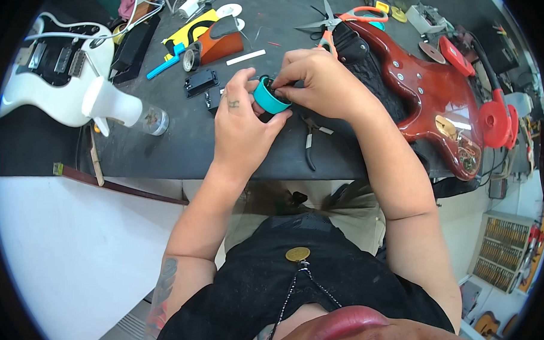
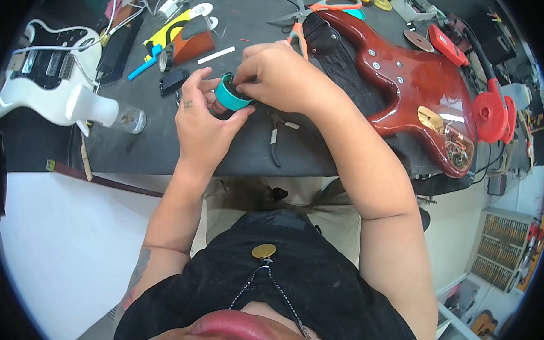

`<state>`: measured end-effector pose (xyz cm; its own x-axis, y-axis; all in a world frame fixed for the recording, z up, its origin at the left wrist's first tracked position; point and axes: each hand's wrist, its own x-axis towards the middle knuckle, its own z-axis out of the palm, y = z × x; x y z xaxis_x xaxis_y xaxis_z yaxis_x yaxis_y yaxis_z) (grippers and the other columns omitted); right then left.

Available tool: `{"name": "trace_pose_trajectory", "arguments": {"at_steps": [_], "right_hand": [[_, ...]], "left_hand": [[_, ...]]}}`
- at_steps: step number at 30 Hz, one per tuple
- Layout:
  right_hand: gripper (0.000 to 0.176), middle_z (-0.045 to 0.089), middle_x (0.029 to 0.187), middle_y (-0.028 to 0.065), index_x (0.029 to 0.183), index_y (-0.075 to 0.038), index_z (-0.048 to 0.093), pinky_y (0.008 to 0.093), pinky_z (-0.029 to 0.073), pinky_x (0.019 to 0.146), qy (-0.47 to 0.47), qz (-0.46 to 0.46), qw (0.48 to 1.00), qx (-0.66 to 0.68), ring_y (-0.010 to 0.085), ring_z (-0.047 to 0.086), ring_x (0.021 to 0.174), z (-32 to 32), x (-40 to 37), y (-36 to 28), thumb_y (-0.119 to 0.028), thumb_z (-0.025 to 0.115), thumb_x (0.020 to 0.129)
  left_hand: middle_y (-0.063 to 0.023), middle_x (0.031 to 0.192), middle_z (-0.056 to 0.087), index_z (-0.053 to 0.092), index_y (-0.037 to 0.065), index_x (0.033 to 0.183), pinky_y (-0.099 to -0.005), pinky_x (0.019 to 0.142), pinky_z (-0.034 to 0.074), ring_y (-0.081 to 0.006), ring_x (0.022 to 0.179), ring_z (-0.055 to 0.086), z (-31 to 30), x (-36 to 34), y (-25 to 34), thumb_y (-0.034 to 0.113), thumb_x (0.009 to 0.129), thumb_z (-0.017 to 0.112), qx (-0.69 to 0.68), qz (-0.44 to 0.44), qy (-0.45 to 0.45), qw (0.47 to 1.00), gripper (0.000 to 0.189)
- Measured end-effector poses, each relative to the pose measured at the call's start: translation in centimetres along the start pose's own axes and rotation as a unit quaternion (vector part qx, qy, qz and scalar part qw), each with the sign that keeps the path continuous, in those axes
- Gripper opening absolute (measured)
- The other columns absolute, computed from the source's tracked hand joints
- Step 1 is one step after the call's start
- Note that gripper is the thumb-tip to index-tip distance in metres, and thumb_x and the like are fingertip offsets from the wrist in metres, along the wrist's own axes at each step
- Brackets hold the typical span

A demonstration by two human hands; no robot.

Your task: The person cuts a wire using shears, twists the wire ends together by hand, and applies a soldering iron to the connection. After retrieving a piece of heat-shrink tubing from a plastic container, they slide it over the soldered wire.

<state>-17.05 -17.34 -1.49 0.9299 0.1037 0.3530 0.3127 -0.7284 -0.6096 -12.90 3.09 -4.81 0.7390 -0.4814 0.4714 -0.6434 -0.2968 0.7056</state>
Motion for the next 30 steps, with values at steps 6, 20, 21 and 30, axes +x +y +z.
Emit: {"name": "trace_pose_trajectory", "arguments": {"at_steps": [6,20,21,30], "right_hand": [[0.018,0.070,0.096,0.0054,0.104,-0.007,0.084,0.0401,0.046,0.100,0.010,-0.064,0.994,-0.087,0.0261,0.068,0.098,-0.2,-0.7,-0.9,-0.007,0.078,0.087],[0.020,0.071,0.094,0.0067,0.102,-0.006,0.085,0.0397,0.048,0.096,0.025,-0.059,0.996,-0.068,0.0273,0.070,0.095,-0.8,-0.5,-0.4,-0.004,0.077,0.084],[0.019,0.073,0.094,0.0094,0.102,-0.006,0.085,0.0420,0.052,0.092,0.030,-0.062,0.996,-0.061,0.0299,0.071,0.092,-0.6,-0.4,-0.2,-0.006,0.076,0.084],[0.018,0.071,0.093,0.0067,0.111,0.001,0.080,0.0309,0.052,0.084,-0.023,0.088,0.987,0.134,0.0165,0.067,0.091,-0.6,0.2,0.1,-0.005,0.070,0.097]], "left_hand": [[-0.0148,0.118,0.073,0.048,-0.003,0.139,-0.0305,0.083,0.062,-0.0159,0.094,0.074,0.3,-0.3,-0.5,0.010,0.073,0.102,-0.012,0.011,0.001,1.000,0.086],[-0.0118,0.118,0.066,0.063,-0.002,0.124,-0.0339,0.086,0.059,-0.0198,0.096,0.071,-0.8,0.1,-1.4,0.002,0.072,0.090,-0.084,-0.002,0.040,0.996,0.059],[-0.0118,0.118,0.066,0.063,-0.002,0.124,-0.0339,0.086,0.059,-0.0198,0.096,0.071,-1.0,0.1,-1.2,0.002,0.072,0.090,-0.083,-0.004,0.045,0.996,0.059],[-0.0145,0.136,0.061,0.064,-0.007,0.134,-0.0347,0.104,0.058,-0.0214,0.120,0.069,-1.0,0.2,-1.4,-0.006,0.077,0.087,-0.079,0.026,0.010,0.996,0.061]]}}
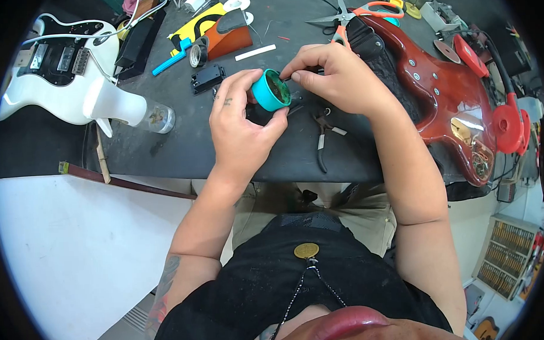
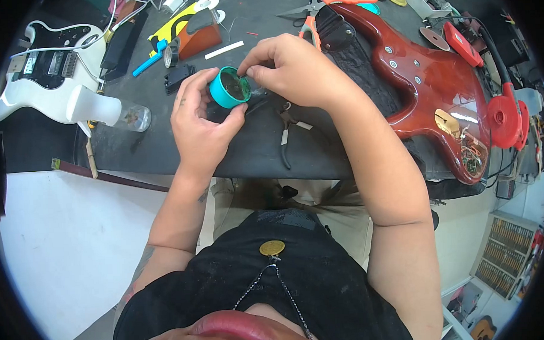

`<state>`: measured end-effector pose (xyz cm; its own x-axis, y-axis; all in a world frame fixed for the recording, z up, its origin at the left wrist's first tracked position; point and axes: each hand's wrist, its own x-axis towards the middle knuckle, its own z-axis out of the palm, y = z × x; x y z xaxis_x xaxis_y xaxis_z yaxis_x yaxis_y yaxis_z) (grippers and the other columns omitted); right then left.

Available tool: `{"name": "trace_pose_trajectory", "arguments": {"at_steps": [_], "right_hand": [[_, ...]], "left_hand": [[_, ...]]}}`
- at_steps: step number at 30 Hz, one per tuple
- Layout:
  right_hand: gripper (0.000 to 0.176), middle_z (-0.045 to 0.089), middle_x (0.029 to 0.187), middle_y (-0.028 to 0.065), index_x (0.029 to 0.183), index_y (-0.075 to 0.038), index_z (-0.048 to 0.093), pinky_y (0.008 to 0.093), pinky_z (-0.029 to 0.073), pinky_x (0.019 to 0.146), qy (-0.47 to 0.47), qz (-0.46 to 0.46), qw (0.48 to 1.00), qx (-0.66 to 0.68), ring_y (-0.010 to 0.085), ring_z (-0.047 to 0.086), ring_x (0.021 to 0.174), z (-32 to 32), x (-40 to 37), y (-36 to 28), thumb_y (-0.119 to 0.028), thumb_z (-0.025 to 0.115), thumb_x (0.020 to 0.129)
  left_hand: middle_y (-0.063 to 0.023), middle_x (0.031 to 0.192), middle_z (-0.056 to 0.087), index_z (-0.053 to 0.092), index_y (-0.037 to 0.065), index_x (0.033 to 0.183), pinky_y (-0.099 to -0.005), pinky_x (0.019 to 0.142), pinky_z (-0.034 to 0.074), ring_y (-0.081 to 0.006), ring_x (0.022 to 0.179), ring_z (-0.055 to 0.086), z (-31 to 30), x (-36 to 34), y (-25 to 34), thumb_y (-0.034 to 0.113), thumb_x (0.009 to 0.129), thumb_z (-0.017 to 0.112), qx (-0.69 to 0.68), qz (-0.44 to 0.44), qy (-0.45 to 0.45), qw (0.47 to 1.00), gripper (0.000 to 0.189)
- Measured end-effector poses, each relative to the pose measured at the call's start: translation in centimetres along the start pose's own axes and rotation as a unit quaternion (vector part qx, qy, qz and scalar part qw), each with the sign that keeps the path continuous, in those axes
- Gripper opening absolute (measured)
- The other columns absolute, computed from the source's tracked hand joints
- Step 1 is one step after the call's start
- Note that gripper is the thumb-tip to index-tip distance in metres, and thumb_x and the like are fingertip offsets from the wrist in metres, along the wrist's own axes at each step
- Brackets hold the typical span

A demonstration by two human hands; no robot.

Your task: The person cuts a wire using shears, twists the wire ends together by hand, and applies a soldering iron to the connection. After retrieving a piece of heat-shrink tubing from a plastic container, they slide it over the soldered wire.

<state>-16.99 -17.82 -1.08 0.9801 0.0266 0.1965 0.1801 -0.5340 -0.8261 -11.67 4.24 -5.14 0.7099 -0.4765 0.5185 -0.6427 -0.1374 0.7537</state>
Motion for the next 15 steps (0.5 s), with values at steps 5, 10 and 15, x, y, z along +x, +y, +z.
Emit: {"name": "trace_pose_trajectory", "arguments": {"at_steps": [5,10,15], "right_hand": [[0.022,0.073,0.099,0.0026,0.116,0.002,0.077,0.0287,0.051,0.088,-0.022,0.074,0.994,0.081,0.0103,0.064,0.095,0.3,0.5,1.2,-0.013,0.064,0.106],[0.026,0.076,0.105,0.0045,0.117,0.005,0.077,0.0278,0.053,0.093,-0.027,0.111,0.980,0.163,0.0096,0.066,0.099,0.9,0.6,1.4,-0.015,0.063,0.108],[0.025,0.077,0.103,0.0061,0.117,0.006,0.077,0.0282,0.055,0.091,-0.038,0.103,0.982,0.153,0.0103,0.068,0.097,1.1,0.6,1.2,-0.013,0.064,0.107]], "left_hand": [[-0.0133,0.132,0.063,0.060,-0.008,0.137,-0.0340,0.102,0.059,-0.0201,0.119,0.068,-0.3,0.1,-0.1,-0.007,0.078,0.087,-0.085,-0.053,-0.019,0.995,0.065],[-0.0137,0.126,0.065,0.064,-0.006,0.133,-0.0331,0.091,0.061,-0.0188,0.106,0.073,0.2,0.0,-0.7,-0.002,0.077,0.090,-0.141,-0.072,-0.013,0.987,0.062],[-0.0149,0.128,0.063,0.064,-0.008,0.130,-0.0332,0.090,0.063,-0.0202,0.105,0.075,0.4,-0.1,-0.3,0.003,0.078,0.096,-0.091,-0.039,-0.014,0.995,0.062]]}}
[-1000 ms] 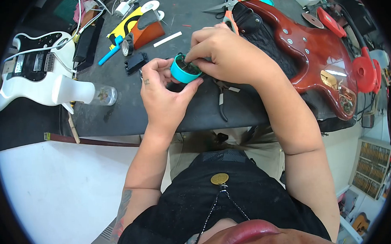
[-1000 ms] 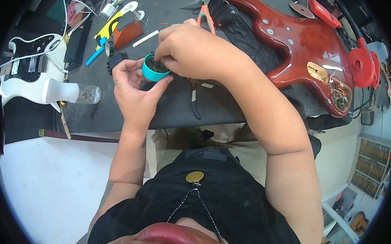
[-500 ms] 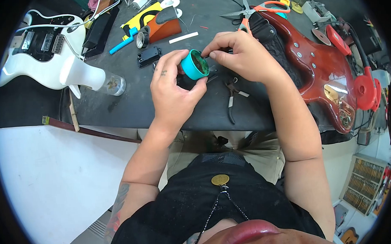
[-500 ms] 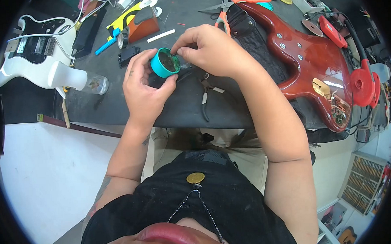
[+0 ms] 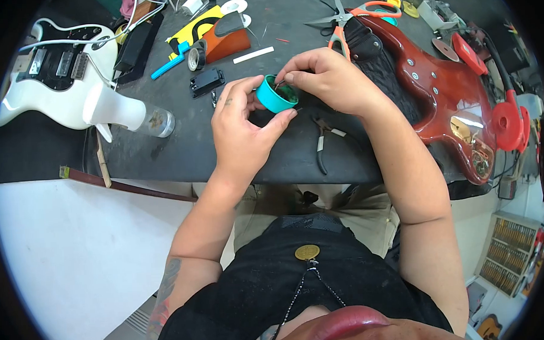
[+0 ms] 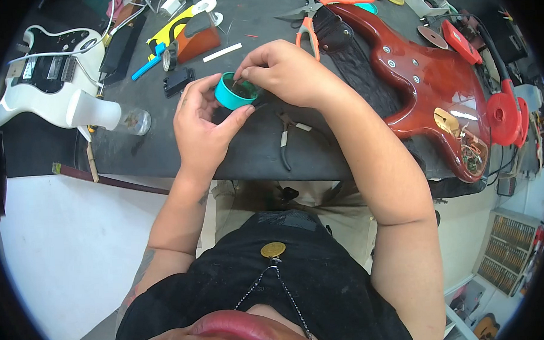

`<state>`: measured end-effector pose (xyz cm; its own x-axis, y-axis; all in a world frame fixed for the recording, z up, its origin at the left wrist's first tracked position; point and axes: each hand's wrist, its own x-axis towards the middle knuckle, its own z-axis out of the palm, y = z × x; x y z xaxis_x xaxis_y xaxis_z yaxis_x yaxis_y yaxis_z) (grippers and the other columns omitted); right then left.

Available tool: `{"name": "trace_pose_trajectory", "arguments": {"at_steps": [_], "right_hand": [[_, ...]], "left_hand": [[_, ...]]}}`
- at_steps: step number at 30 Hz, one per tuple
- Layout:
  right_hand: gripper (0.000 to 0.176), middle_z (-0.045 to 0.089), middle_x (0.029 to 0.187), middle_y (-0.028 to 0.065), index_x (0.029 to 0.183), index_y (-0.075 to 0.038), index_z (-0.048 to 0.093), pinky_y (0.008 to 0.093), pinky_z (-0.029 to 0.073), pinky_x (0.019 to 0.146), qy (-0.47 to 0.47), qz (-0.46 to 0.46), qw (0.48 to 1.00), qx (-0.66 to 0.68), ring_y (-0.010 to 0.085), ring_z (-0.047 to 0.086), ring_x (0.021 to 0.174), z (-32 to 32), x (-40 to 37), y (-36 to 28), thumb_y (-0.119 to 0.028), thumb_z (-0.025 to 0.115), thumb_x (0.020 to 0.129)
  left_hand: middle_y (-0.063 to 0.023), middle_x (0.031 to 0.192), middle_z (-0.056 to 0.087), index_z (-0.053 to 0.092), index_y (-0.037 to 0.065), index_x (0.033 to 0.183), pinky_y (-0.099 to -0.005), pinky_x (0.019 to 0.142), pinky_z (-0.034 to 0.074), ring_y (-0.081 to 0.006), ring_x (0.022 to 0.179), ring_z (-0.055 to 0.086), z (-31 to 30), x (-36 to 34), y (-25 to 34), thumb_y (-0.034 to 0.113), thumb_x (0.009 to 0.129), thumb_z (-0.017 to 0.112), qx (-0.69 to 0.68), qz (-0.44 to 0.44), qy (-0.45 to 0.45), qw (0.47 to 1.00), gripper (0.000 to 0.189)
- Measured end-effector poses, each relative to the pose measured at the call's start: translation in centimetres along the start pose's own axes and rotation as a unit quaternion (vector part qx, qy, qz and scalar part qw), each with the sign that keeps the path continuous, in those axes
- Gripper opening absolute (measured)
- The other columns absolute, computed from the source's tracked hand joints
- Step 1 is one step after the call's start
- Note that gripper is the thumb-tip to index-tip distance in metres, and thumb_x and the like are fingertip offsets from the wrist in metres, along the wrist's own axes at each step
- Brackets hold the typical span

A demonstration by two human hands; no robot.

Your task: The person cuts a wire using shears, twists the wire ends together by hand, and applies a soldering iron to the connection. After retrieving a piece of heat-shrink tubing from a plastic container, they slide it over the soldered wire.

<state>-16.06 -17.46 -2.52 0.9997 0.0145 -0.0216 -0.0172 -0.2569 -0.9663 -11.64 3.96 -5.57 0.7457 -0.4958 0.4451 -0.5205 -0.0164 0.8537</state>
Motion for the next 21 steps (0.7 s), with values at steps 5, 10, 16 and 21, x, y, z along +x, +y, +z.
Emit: {"name": "trace_pose_trajectory", "arguments": {"at_steps": [5,10,16,21], "right_hand": [[0.025,0.078,0.103,0.0072,0.116,0.007,0.077,0.0294,0.056,0.091,-0.001,-0.004,1.000,-0.024,0.0114,0.069,0.096,0.2,0.4,0.7,-0.014,0.065,0.108],[0.025,0.079,0.104,0.0100,0.116,0.006,0.078,0.0321,0.057,0.092,-0.007,-0.016,0.998,-0.055,0.0149,0.072,0.097,0.4,0.5,0.6,-0.014,0.065,0.108],[0.017,0.076,0.098,0.0122,0.110,0.001,0.081,0.0338,0.057,0.087,0.024,-0.062,0.988,-0.139,0.0210,0.072,0.092,0.8,-0.1,-0.2,-0.010,0.071,0.102],[0.017,0.075,0.096,0.0114,0.108,0.001,0.082,0.0340,0.056,0.084,0.036,-0.093,0.985,-0.138,0.0215,0.072,0.090,0.2,-0.2,0.2,-0.009,0.072,0.097]], "left_hand": [[-0.0143,0.127,0.068,0.057,-0.008,0.137,-0.0345,0.104,0.059,-0.0211,0.118,0.070,-0.1,-0.1,0.0,-0.005,0.086,0.089,-0.062,-0.053,-0.025,0.996,0.060],[-0.0125,0.131,0.058,0.059,-0.009,0.133,-0.0358,0.101,0.061,-0.0213,0.116,0.071,0.0,-0.2,-0.4,-0.001,0.083,0.093,-0.109,-0.068,-0.019,0.992,0.061],[-0.0126,0.131,0.058,0.059,-0.009,0.131,-0.0359,0.101,0.061,-0.0219,0.117,0.071,0.1,-0.3,-0.3,-0.001,0.082,0.093,-0.095,-0.065,-0.010,0.993,0.060],[-0.0131,0.131,0.059,0.059,-0.008,0.131,-0.0358,0.102,0.061,-0.0208,0.117,0.071,0.0,-0.2,-0.3,-0.005,0.082,0.091,-0.106,-0.070,-0.003,0.992,0.059]]}}
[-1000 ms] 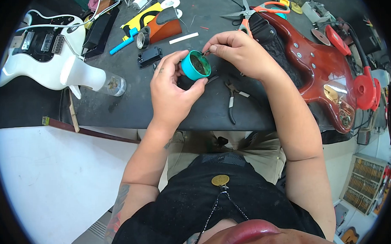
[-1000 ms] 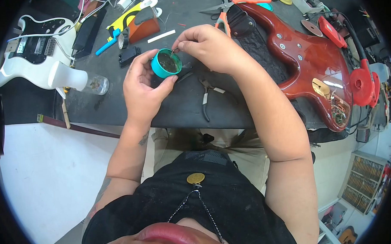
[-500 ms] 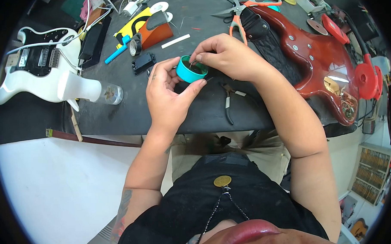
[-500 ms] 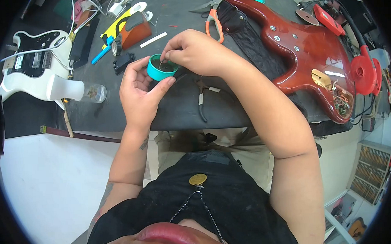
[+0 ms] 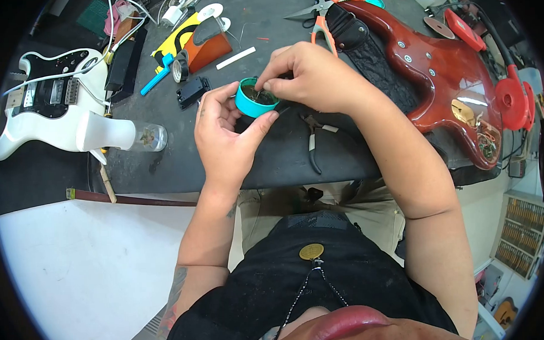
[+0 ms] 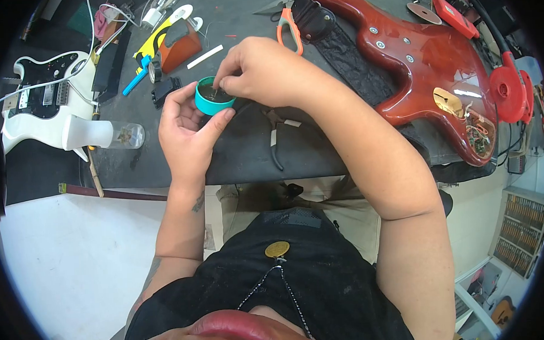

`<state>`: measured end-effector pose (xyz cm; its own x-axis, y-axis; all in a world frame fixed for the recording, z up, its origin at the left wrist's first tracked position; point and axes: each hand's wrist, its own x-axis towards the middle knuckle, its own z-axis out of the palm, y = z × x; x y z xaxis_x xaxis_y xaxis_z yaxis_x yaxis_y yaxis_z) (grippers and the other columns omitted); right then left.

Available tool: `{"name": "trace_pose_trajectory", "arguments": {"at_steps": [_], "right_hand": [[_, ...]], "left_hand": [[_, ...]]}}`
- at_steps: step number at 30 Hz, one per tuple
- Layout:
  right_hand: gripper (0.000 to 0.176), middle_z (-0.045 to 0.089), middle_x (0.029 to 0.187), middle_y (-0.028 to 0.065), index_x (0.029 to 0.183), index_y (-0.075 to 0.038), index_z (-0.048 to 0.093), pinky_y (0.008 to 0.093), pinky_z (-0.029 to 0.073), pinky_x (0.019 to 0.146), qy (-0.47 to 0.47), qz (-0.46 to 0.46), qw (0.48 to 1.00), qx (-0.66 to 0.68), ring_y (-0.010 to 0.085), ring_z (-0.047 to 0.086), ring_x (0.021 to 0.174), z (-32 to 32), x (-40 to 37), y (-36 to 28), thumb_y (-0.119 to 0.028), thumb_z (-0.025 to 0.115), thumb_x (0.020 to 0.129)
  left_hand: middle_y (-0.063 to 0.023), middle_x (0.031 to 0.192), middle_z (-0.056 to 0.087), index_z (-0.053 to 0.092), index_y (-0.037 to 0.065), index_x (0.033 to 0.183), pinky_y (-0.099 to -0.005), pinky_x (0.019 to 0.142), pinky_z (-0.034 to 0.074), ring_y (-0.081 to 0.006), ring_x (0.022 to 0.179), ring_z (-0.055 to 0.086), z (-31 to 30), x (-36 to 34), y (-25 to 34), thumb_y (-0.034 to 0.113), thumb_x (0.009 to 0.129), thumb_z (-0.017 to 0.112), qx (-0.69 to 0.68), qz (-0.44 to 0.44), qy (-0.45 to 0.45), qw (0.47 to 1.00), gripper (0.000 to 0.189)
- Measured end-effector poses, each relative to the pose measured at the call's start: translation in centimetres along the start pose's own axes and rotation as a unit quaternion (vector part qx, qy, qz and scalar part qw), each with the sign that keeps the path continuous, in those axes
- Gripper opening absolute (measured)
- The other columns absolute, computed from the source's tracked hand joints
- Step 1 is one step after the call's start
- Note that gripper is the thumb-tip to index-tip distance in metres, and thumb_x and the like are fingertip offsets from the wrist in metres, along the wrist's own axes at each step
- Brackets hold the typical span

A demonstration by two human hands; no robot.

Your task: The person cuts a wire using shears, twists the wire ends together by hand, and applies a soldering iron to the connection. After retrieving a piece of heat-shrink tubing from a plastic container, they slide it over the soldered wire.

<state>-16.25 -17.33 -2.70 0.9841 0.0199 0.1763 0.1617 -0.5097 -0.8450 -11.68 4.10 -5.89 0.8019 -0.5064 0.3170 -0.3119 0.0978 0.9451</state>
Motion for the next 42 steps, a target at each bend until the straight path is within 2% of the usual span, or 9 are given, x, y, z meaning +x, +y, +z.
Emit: {"name": "trace_pose_trajectory", "arguments": {"at_steps": [10,16,17,20,26,27,28,31,42], "right_hand": [[0.018,0.077,0.096,0.0137,0.109,0.001,0.079,0.0356,0.058,0.084,0.112,0.019,0.985,-0.126,0.0231,0.074,0.089,-2.3,-0.4,-0.3,-0.011,0.073,0.096],[0.021,0.077,0.099,0.0186,0.106,-0.002,0.081,0.0426,0.060,0.085,0.133,0.024,0.978,-0.157,0.0343,0.076,0.091,-1.9,-0.3,-0.4,-0.014,0.074,0.091],[0.020,0.076,0.100,0.0180,0.106,-0.003,0.081,0.0425,0.059,0.085,0.136,0.041,0.979,-0.146,0.0341,0.075,0.091,-2.0,-0.2,-0.5,-0.014,0.075,0.091],[0.019,0.072,0.092,0.0121,0.109,-0.002,0.080,0.0351,0.057,0.082,0.122,0.042,0.979,-0.160,0.0236,0.071,0.087,-2.1,-0.2,-0.2,-0.013,0.077,0.094],[0.019,0.074,0.100,0.0152,0.107,-0.003,0.081,0.0396,0.059,0.085,0.112,0.067,0.981,-0.141,0.0294,0.074,0.092,-2.0,-0.2,-0.6,-0.014,0.076,0.092],[0.019,0.074,0.100,0.0149,0.107,-0.003,0.081,0.0391,0.058,0.084,0.116,0.078,0.981,-0.132,0.0285,0.074,0.092,-2.0,-0.1,-0.6,-0.014,0.075,0.092],[0.019,0.074,0.100,0.0149,0.107,-0.003,0.081,0.0391,0.058,0.084,0.114,0.083,0.981,-0.131,0.0285,0.074,0.092,-1.9,-0.1,-0.6,-0.014,0.075,0.092],[0.020,0.074,0.101,0.0146,0.107,-0.002,0.081,0.0379,0.058,0.083,0.101,0.081,0.984,-0.123,0.0268,0.074,0.091,-1.8,0.1,-0.6,-0.013,0.074,0.092],[0.020,0.073,0.098,0.0108,0.108,-0.005,0.082,0.0350,0.057,0.080,0.075,0.065,0.986,-0.132,0.0215,0.071,0.084,-2.4,-0.2,-0.3,-0.010,0.072,0.092]], "left_hand": [[-0.0131,0.128,0.068,0.059,-0.007,0.139,-0.0354,0.101,0.060,-0.0217,0.117,0.072,-1.8,1.0,2.5,-0.004,0.079,0.087,0.013,-0.023,0.012,1.000,0.066],[-0.0202,0.117,0.078,0.067,-0.006,0.134,-0.0386,0.093,0.060,-0.0324,0.105,0.078,-2.1,11.9,2.9,0.021,0.085,0.087,0.277,0.102,-0.010,0.956,0.059],[-0.0184,0.112,0.078,0.066,-0.004,0.139,-0.0346,0.086,0.060,-0.0269,0.095,0.077,-2.0,13.6,2.3,0.024,0.086,0.089,0.397,0.117,-0.040,0.909,0.064],[-0.0220,0.121,0.076,0.069,0.002,0.141,-0.0452,0.094,0.057,-0.0400,0.114,0.071,-0.5,15.3,0.3,0.023,0.086,0.087,0.513,0.149,-0.064,0.843,0.061],[-0.0144,0.111,0.075,0.072,0.004,0.125,-0.0480,0.096,0.054,-0.0359,0.111,0.068,-2.7,12.4,1.8,0.012,0.091,0.077,0.457,0.239,-0.098,0.851,0.036],[-0.0124,0.106,0.074,0.073,0.002,0.117,-0.0452,0.096,0.054,-0.0335,0.108,0.068,-3.1,11.5,2.6,0.009,0.092,0.074,0.342,0.104,-0.164,0.919,0.026],[-0.0124,0.106,0.074,0.073,0.002,0.117,-0.0452,0.096,0.054,-0.0335,0.108,0.068,-3.3,10.9,1.8,0.009,0.092,0.074,0.340,0.101,-0.168,0.920,0.026],[-0.0138,0.100,0.074,0.076,0.000,0.107,-0.0395,0.086,0.056,-0.0325,0.094,0.071,-3.0,9.8,-0.5,0.006,0.093,0.070,0.325,0.189,-0.259,0.890,0.016],[-0.0131,0.087,0.070,0.073,-0.001,0.098,-0.0357,0.072,0.053,-0.0222,0.078,0.066,-3.1,10.4,-0.7,0.011,0.092,0.073,0.266,0.146,-0.272,0.913,0.014]]}}
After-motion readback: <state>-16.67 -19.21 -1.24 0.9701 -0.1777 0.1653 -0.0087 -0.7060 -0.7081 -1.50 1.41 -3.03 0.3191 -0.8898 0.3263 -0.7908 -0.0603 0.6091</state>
